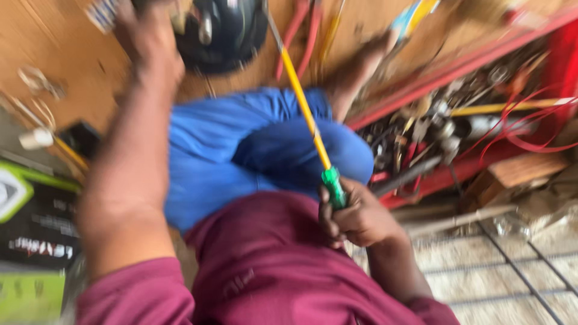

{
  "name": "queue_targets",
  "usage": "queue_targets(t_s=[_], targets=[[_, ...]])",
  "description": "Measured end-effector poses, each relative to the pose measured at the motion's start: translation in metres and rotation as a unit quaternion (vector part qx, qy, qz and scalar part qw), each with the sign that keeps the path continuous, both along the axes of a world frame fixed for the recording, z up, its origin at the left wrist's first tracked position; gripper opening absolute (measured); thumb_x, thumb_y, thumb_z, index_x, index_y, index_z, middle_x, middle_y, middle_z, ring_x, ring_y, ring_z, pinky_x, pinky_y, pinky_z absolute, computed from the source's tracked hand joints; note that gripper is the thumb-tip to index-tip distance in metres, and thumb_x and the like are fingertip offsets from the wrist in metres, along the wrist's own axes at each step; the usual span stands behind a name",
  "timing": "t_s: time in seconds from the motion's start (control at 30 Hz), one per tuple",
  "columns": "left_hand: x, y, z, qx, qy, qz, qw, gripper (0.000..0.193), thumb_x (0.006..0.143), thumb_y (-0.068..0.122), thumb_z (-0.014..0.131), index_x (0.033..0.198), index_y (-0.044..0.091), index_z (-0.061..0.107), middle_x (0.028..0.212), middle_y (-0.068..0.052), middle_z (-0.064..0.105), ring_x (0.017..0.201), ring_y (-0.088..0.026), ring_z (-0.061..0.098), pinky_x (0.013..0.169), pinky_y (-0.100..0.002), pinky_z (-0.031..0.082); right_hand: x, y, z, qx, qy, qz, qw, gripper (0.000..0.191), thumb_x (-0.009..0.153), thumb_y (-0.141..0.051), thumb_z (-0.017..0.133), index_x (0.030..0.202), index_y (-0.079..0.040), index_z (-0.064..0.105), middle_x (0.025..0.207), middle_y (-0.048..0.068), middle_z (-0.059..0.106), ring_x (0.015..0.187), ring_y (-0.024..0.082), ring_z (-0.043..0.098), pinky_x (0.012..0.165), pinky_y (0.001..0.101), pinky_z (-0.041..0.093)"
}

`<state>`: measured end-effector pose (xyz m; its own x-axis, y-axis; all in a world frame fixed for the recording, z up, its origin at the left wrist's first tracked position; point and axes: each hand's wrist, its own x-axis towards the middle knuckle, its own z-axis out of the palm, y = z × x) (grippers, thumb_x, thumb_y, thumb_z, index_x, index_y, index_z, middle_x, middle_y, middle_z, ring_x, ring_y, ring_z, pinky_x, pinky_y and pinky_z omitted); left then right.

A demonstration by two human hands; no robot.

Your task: The person sits on the floor repairing an exhaust fan motor. They use a screwdriver to unscrew and adjust parts of the motor housing, handle wires, reposition the motor unit, and pick small components from a parts tray while reassembling the fan motor.

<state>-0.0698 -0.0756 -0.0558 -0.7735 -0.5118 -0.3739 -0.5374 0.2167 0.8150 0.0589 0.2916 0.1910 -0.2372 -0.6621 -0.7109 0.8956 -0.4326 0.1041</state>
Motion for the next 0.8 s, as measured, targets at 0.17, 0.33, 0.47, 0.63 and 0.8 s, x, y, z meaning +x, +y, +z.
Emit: queue_targets(t_s=[0.17,0.33,0.47,0.63,0.8], targets=[[0.022,0.015,0.008,0.171,-0.031,0.142,0.975,0.058,0.088,0.041,0.088,0.122,0.000,0.068,0.110,-0.005,0.075,0.095,-0.013,0.072,0.086,-0.032,0.059,0.000,0.001,0.001,0.274,0.059,0.211,0.936,0.049,0.068,0.009,0.055,0.116,-0.003,0.053,0.086,0.013,0.070,0.072,0.022,0.069,0.059,0.0369,0.059],[0.043,0.010,0.020,0.295,-0.273,0.251,0.881,0.051,0.082,0.046,0.077,0.120,0.015,0.063,0.103,0.003,0.068,0.087,-0.013,0.070,0.069,-0.040,0.056,0.010,0.006,0.007,0.341,0.135,0.213,0.905,0.038,0.083,0.000,0.064,0.120,-0.001,0.052,0.095,0.009,0.073,0.080,0.016,0.072,0.062,0.0334,0.065],[0.031,0.000,0.020,0.304,-0.088,0.101,0.943,0.048,0.087,0.029,0.088,0.118,-0.001,0.068,0.097,-0.008,0.070,0.078,-0.020,0.066,0.064,-0.035,0.048,0.021,0.009,0.016,0.445,0.152,0.232,0.852,0.051,0.087,-0.008,0.073,0.134,-0.001,0.057,0.093,0.006,0.074,0.066,0.011,0.066,0.054,0.0245,0.055],[-0.001,0.009,0.012,0.344,0.041,0.090,0.934,0.044,0.081,0.014,0.095,0.111,0.001,0.065,0.098,-0.009,0.075,0.085,-0.022,0.075,0.075,-0.035,0.064,0.036,0.011,0.024,0.546,0.137,0.180,0.807,0.053,0.093,-0.018,0.071,0.144,-0.006,0.062,0.086,0.001,0.070,0.057,0.006,0.054,0.047,0.0214,0.041],[-0.030,0.035,0.015,0.069,-0.041,-0.132,0.988,0.042,0.079,0.020,0.094,0.105,0.002,0.066,0.093,-0.008,0.074,0.081,-0.023,0.073,0.073,-0.037,0.061,0.052,0.012,0.026,0.565,0.124,0.161,0.800,0.048,0.096,-0.019,0.069,0.143,-0.008,0.064,0.091,0.000,0.074,0.061,0.003,0.054,0.053,0.0194,0.044]])
